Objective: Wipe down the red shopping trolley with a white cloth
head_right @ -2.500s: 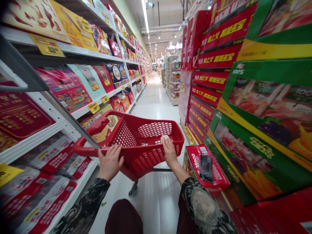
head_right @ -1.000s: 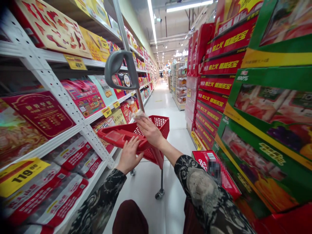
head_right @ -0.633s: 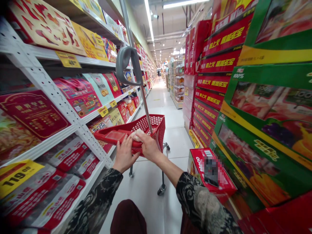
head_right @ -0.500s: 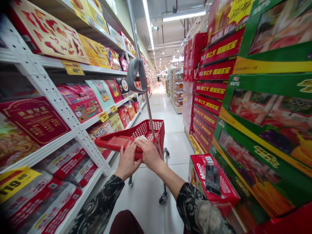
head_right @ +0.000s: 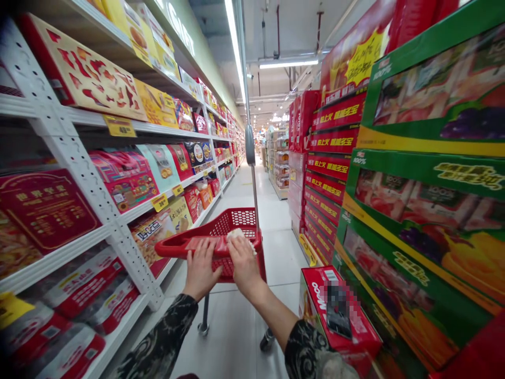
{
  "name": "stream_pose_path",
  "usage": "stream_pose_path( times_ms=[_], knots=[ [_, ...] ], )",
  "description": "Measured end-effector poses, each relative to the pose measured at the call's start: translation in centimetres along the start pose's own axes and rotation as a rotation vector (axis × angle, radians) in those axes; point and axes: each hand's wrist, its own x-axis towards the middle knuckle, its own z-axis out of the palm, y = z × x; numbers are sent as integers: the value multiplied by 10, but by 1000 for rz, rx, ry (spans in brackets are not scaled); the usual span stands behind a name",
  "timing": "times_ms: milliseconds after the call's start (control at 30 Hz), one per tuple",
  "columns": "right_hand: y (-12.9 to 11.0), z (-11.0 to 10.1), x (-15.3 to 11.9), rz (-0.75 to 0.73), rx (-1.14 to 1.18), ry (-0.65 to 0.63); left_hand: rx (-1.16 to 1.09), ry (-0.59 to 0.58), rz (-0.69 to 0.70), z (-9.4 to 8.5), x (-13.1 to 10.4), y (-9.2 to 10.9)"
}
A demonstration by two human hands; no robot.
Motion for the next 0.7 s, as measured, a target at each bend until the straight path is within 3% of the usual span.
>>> stream_pose_path(
  times_ms=[100,233,333,533,700],
  knots=[
    [9,-6,-7,-52,-38,7,-9,-4,7,0,0,4],
    [26,-21,-9,76,-89,62,-26,-26,33,-1,0,10],
    [17,-17,-8,159,-78,79,-30,-25,33,-1,0,19],
    [-9,1,-11,72,-46,-29,-50,-27,78,2,0,26],
    [14,-25,-18,143,-103,40,-54,-35,128,3,-1,25]
  ],
)
